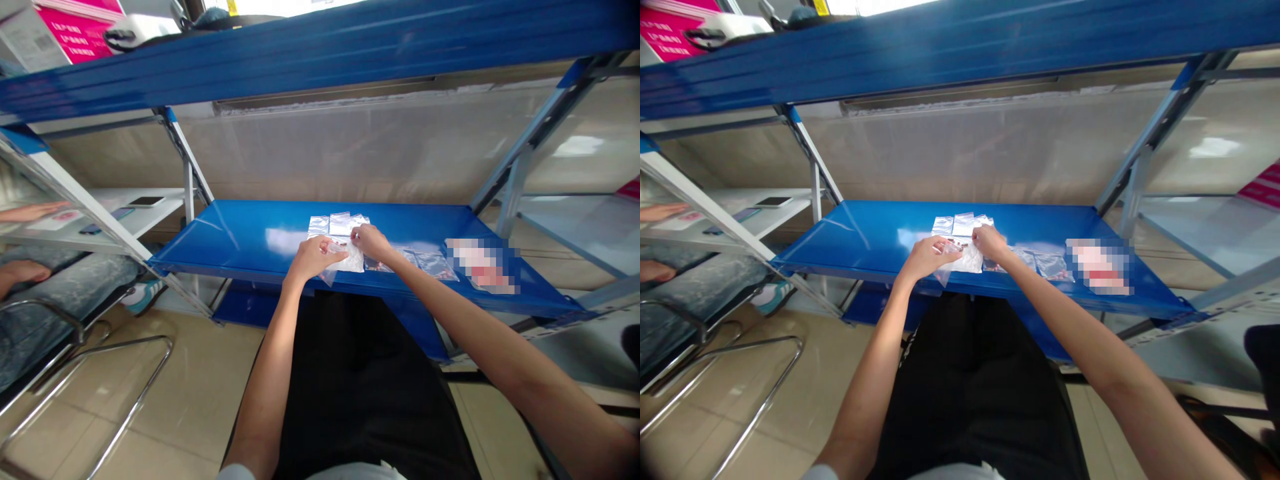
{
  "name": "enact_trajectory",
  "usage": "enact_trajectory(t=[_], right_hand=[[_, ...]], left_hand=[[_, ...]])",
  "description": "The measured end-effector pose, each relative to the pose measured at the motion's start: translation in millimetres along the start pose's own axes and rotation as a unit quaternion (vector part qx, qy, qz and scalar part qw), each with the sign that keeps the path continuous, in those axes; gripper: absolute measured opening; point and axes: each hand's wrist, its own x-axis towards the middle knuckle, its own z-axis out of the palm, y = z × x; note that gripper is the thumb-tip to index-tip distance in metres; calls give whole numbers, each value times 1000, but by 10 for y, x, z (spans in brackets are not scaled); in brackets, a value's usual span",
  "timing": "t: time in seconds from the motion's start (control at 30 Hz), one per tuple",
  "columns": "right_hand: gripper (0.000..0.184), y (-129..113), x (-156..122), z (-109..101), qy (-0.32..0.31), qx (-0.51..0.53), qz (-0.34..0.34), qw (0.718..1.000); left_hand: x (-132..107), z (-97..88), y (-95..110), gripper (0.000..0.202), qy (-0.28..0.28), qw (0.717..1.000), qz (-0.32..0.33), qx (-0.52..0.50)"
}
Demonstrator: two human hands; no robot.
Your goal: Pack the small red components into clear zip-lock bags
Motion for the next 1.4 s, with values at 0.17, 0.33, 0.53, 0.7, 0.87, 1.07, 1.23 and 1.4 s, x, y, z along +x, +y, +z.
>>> enact_trajectory(t=[0.17,0.33,0.53,0.7,0.87,1.07,1.23,1.4], right_hand=[[20,-10,-22,-117,6,58,5,998],[23,-134,-191,-397,-19,281,-94,955],[37,-387,-329,-630,-78,318,-164,930],[37,-383,-388,-691,-101,350,-145,920],[17,-207,-377,-426,-33,254,-86,963],[17,-158,-397,3,-11,104,-70,992],[15,-164,-411,52,-28,77,-89,993],[21,-186,-303,-11,4,65,-69,995]], left_hand=[[15,-19,1,50,-2,1000,4,9],[43,-21,6,55,-12,1000,5,5],[58,-12,12,57,-11,999,23,21],[45,-26,22,57,-14,999,26,19],[41,-37,5,55,-9,1000,16,19],[45,-45,-18,54,-10,1000,9,17],[39,-65,-48,55,-7,1000,-6,8],[48,-111,-72,52,9,1000,-4,23]])
